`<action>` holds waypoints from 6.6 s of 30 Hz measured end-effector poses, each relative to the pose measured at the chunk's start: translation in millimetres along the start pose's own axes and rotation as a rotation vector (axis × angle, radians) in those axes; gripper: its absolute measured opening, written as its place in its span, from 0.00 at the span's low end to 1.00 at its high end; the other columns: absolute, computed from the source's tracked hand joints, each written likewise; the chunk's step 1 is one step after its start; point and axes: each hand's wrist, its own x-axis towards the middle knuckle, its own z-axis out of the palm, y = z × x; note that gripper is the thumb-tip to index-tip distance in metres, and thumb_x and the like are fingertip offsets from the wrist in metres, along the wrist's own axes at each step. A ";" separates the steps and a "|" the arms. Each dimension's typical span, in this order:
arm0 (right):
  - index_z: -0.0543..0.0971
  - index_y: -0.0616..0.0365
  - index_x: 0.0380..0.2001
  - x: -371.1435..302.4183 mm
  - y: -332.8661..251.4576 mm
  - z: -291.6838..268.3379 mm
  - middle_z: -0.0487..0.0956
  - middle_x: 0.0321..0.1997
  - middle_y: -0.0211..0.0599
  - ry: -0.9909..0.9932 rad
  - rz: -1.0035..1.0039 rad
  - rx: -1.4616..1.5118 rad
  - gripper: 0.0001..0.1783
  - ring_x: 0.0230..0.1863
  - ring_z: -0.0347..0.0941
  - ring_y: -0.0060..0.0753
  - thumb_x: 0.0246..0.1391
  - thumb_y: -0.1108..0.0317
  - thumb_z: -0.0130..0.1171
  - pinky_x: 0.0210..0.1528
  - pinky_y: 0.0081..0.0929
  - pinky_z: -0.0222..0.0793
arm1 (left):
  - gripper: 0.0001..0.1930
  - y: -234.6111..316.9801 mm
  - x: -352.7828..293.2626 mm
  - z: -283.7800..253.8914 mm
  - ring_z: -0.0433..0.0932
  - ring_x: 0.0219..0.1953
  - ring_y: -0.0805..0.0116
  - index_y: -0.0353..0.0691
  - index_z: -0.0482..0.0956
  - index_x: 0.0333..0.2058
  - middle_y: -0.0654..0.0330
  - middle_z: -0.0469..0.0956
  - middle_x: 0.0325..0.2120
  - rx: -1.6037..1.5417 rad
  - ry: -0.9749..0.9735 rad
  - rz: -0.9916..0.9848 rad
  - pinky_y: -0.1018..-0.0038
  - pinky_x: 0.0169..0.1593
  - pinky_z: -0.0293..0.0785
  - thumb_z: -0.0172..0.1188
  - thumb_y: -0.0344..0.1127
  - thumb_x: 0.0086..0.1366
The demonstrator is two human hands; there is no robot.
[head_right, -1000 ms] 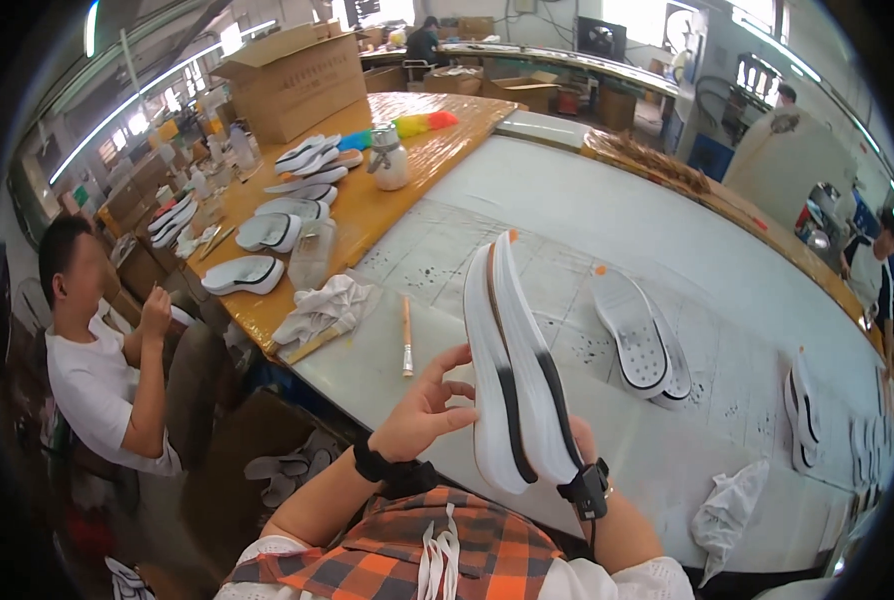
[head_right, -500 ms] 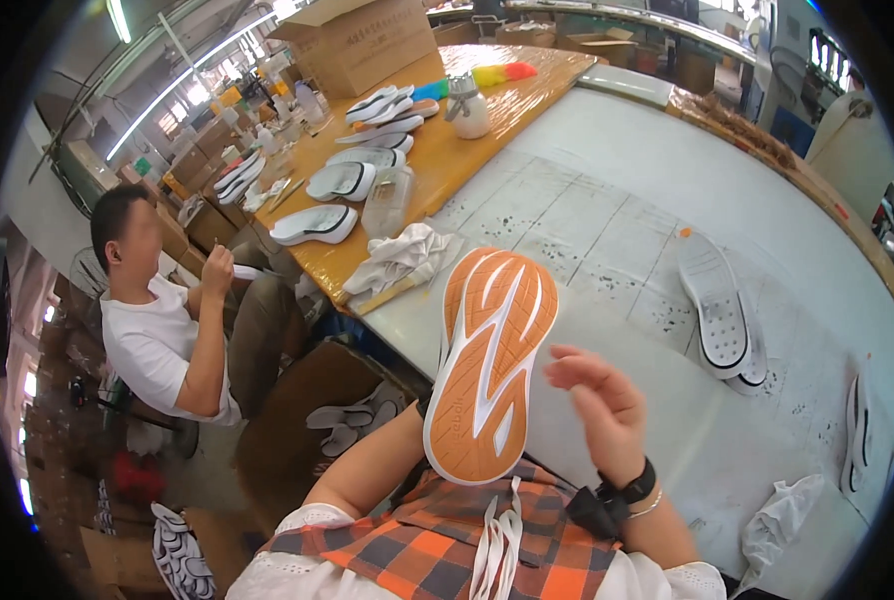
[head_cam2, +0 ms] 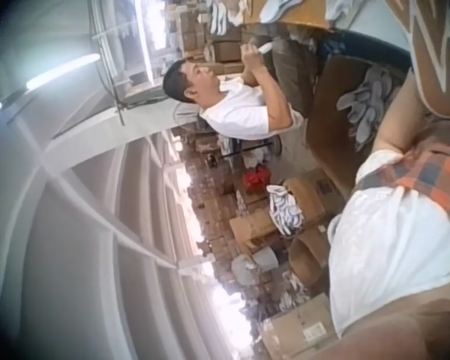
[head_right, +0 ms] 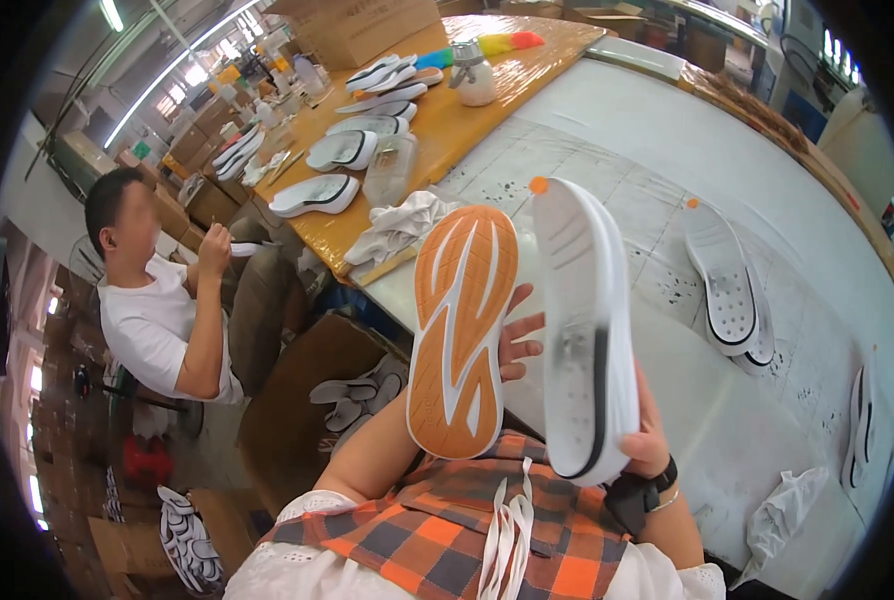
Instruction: The person takes shoe soles from a conveyor table, places them into a cardboard box, and applies liquid to the shoe soles using a brush.
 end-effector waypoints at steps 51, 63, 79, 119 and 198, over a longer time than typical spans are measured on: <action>0.67 0.55 0.46 51.9 -90.7 -134.9 0.74 0.31 0.38 0.436 -0.025 -0.181 0.17 0.22 0.73 0.34 0.52 0.65 0.43 0.21 0.26 0.72 | 0.24 -23.0 98.1 11.2 0.74 0.45 0.61 0.38 0.65 0.50 0.57 0.74 0.43 0.212 0.429 0.046 0.66 0.53 0.69 0.54 0.45 0.60; 0.57 0.63 0.60 40.8 -45.9 -42.1 0.67 0.56 0.36 -0.018 0.143 0.021 0.37 0.55 0.64 0.29 0.44 0.74 0.55 0.57 0.28 0.58 | 0.41 -36.5 74.1 36.2 0.65 0.51 0.64 0.43 0.44 0.60 0.56 0.61 0.51 0.804 0.347 0.212 0.68 0.52 0.67 0.62 0.30 0.54; 0.64 0.65 0.52 17.3 25.9 -62.7 0.73 0.47 0.45 0.030 0.144 0.123 0.32 0.44 0.74 0.40 0.40 0.70 0.57 0.48 0.35 0.71 | 0.61 -48.3 38.0 38.8 0.50 0.60 0.56 0.41 0.34 0.63 0.52 0.47 0.58 1.569 0.325 0.356 0.63 0.59 0.54 0.73 0.42 0.40; 0.73 0.69 0.37 223.5 63.4 27.2 0.76 0.31 0.51 -0.013 -0.020 -1.591 0.24 0.33 0.73 0.47 0.47 0.56 0.56 0.37 0.35 0.68 | 0.43 42.0 -165.6 -1.9 0.55 0.58 0.65 0.38 0.37 0.61 0.54 0.54 0.56 1.426 0.756 0.209 0.68 0.60 0.53 0.58 0.30 0.53; 0.69 0.60 0.39 112.9 -31.5 58.4 0.70 0.43 0.41 0.055 -0.119 -0.340 0.08 0.33 0.68 0.22 0.56 0.76 0.46 0.38 0.16 0.68 | 0.34 65.5 -220.1 3.9 0.69 0.48 0.64 0.33 0.50 0.56 0.54 0.66 0.48 0.874 0.875 0.535 0.68 0.49 0.69 0.58 0.30 0.54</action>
